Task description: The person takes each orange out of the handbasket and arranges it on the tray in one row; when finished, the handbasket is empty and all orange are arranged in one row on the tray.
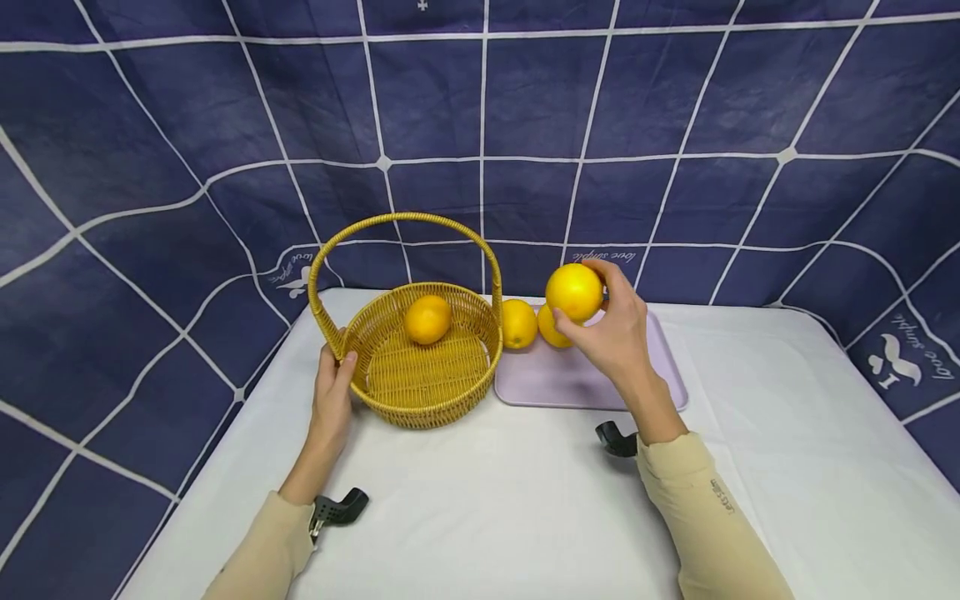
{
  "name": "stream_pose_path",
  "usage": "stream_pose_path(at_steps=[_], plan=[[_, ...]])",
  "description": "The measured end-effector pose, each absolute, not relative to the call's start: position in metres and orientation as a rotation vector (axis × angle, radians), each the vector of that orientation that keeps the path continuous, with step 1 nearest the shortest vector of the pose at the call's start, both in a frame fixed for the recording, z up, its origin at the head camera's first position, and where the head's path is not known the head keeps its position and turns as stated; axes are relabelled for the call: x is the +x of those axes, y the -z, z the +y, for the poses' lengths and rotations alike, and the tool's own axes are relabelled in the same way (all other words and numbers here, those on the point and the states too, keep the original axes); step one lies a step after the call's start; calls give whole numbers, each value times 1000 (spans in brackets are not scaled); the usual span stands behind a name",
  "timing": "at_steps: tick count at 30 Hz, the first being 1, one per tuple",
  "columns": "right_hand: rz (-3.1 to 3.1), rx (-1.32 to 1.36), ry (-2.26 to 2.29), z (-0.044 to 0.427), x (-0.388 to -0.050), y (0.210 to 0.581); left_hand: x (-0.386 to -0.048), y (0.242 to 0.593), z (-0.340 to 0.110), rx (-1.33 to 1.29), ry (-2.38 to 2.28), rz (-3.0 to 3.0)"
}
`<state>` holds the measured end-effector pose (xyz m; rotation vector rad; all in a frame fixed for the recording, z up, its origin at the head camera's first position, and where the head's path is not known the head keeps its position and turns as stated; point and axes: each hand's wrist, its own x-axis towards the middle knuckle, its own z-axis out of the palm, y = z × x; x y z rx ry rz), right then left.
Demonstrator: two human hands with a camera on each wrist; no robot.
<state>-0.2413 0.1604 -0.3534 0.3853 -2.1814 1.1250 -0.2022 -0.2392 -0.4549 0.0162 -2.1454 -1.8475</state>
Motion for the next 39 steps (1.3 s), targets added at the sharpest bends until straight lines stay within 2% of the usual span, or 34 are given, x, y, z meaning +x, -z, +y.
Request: stream_pose_path(at_steps=[13, 27, 39], plan=[[-2393, -51, -1110, 208, -265, 388, -201, 455, -238, 49, 1854, -2158], [-2661, 57, -1056, 230, -274, 413, -200, 455, -239, 42, 1865, -2149], [-2782, 59, -1035, 231, -270, 405, -200, 454, -238, 43, 1854, -2156]])
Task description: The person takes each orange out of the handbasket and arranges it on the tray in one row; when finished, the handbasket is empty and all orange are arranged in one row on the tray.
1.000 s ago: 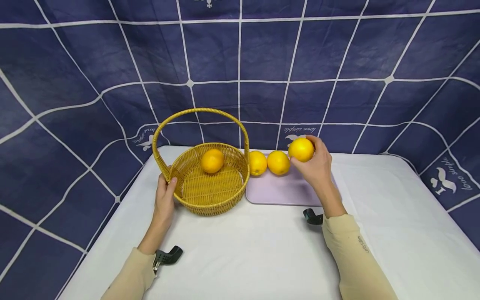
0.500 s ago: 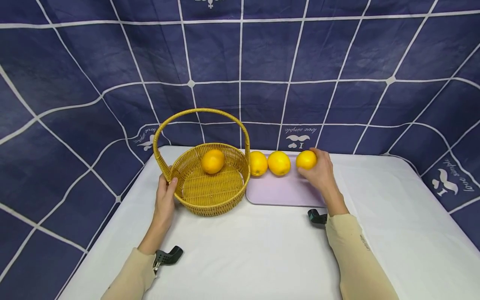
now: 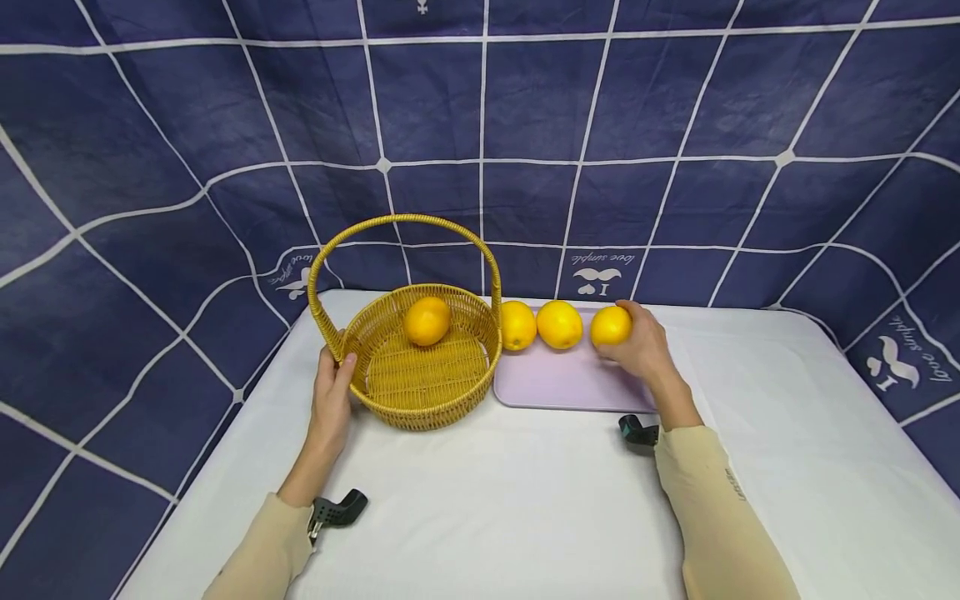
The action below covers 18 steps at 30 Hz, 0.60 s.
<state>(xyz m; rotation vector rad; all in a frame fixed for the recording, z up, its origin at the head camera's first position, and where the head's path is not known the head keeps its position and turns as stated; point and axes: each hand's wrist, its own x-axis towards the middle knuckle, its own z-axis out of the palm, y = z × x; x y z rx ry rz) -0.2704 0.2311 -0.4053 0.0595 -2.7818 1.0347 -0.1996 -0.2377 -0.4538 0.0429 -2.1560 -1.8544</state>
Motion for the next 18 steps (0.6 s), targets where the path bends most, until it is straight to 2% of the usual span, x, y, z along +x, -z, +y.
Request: stream_pose_path(at_steps=[9, 18], plan=[[-2769, 159, -1082, 228, -276, 410, -201, 455, -238, 31, 1868, -2140], [-2761, 62, -1194, 228, -271, 398, -200, 454, -238, 42, 1853, -2152]])
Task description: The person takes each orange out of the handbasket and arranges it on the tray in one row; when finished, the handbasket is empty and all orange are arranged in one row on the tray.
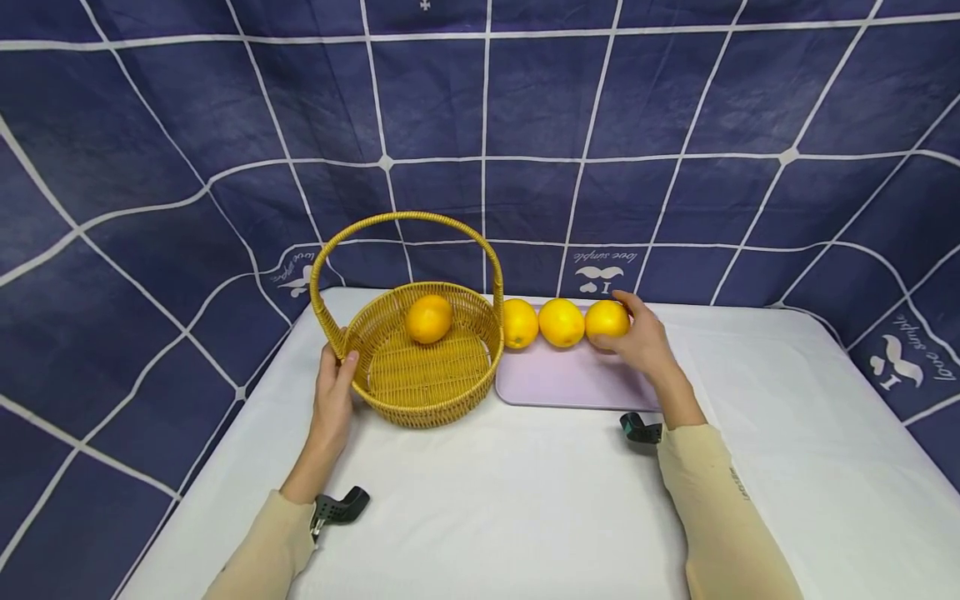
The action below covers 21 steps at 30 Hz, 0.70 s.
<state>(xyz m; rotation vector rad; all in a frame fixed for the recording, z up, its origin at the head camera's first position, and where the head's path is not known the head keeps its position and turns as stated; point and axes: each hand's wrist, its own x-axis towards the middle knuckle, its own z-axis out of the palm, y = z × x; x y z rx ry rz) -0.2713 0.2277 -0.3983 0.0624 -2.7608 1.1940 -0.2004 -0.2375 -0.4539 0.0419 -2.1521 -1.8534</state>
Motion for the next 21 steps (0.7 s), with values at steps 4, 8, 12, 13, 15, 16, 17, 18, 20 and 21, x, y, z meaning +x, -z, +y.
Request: stream_pose_path(at_steps=[4, 8, 12, 13, 15, 16, 17, 18, 20, 21], plan=[[-2745, -19, -1220, 229, -268, 391, -201, 455, -237, 35, 1848, -2152], [-2728, -47, -1194, 227, -267, 387, -201, 456, -238, 43, 1853, -2147], [-2700, -46, -1190, 225, -266, 383, -201, 457, -239, 49, 1869, -2135], [-2691, -44, -1188, 224, -265, 382, -202, 457, -239, 50, 1869, -2134], [-2668, -21, -1166, 222, -263, 379, -201, 457, -239, 50, 1866, -2136], [-2652, -6, -1152, 220, -262, 377, -201, 457, -239, 47, 1863, -2136], [-2633, 11, -1141, 218, -261, 375, -201, 456, -239, 48, 1859, -2142], [-2616, 29, -1135, 216, -260, 373, -201, 456, -239, 47, 1857, -2144], [-2581, 73, -1135, 211, -258, 369, -201, 456, -239, 50, 1851, -2153], [-2566, 93, -1142, 208, -256, 367, -201, 456, -239, 49, 1850, -2156]])
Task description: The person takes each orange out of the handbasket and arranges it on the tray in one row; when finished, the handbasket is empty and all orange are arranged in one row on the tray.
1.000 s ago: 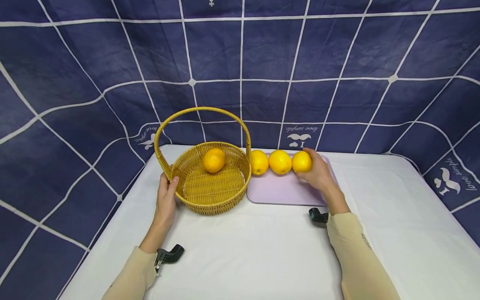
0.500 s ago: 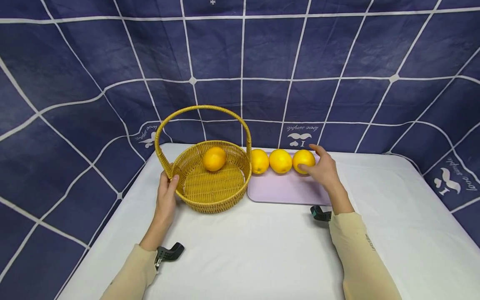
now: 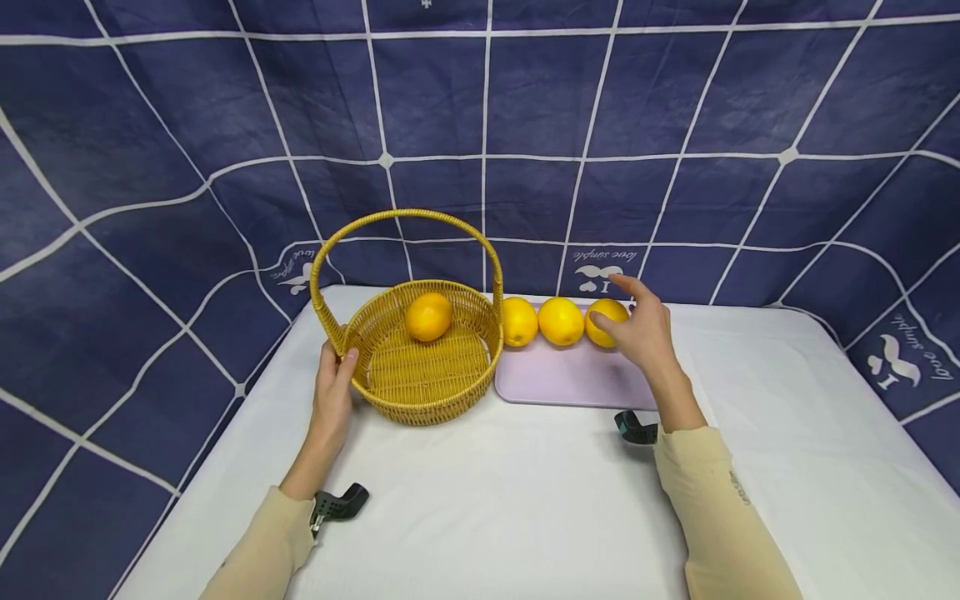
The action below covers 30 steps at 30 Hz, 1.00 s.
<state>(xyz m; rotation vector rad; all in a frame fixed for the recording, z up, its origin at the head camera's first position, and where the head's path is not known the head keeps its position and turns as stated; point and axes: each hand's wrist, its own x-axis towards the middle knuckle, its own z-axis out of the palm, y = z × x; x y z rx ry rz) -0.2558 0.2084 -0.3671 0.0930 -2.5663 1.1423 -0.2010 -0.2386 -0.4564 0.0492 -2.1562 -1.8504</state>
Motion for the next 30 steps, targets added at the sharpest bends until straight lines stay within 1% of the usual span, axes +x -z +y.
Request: stream_pose_path(at_steps=[10, 30], plan=[[-2601, 271, -1316, 173, -240, 351, -199, 455, -239, 50, 1863, -2143], [-2647, 433, -1355, 133, -216, 342, -200, 454, -237, 15, 1883, -2098]])
